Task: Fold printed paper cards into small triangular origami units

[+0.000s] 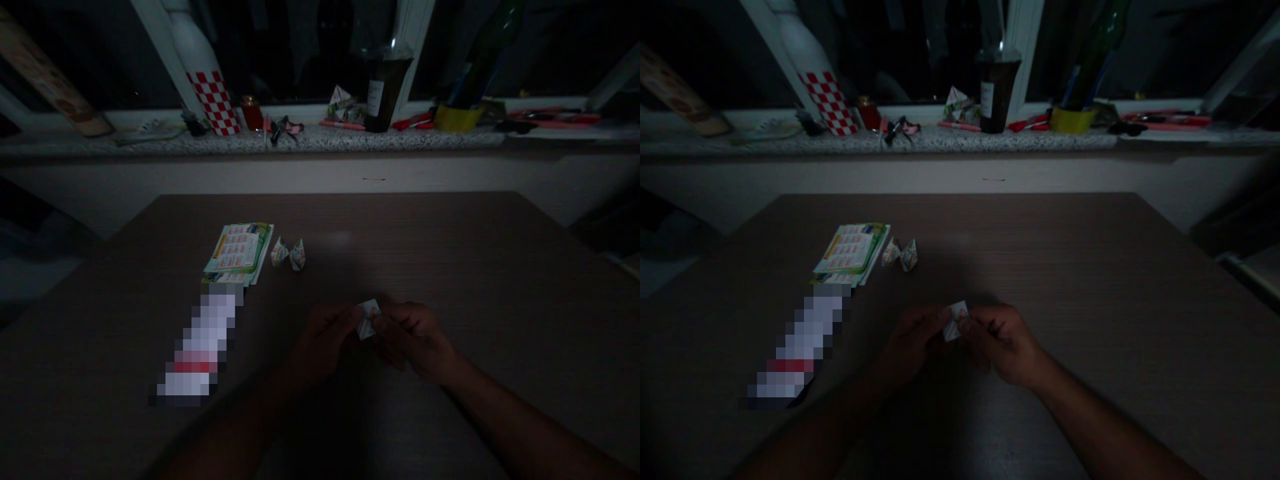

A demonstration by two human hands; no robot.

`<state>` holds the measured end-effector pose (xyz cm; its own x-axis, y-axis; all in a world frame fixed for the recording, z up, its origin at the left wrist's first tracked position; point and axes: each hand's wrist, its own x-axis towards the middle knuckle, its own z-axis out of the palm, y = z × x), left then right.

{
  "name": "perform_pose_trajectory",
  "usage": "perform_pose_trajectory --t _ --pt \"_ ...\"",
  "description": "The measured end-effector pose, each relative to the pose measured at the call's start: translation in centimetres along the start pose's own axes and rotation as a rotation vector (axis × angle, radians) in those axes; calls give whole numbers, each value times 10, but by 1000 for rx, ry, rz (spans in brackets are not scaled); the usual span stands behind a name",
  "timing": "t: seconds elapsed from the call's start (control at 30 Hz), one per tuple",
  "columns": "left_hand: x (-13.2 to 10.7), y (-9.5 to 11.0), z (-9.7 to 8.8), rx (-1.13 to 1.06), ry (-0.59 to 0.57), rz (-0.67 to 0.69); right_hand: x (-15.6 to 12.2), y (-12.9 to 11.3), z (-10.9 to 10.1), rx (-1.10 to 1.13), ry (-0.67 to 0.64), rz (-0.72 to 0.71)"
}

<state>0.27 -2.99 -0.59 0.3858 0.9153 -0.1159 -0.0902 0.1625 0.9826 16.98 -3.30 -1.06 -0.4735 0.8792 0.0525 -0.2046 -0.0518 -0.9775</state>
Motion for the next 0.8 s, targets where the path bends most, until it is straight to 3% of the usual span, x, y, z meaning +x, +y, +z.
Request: perform_pose_trajectory --t 0.33,0.53,0.67,0.8 --pt "-3 0 4 65 14 110 -2 4 2 17 -68 35" --pt "-3 0 6 -14 -12 85 -3 0 4 -11 -65 52" --pt "-2 1 3 80 51 104 -1 1 2 -20 -94 76" --pt "-2 -1 0 99 56 97 1 0 -1 -47 -31 24"
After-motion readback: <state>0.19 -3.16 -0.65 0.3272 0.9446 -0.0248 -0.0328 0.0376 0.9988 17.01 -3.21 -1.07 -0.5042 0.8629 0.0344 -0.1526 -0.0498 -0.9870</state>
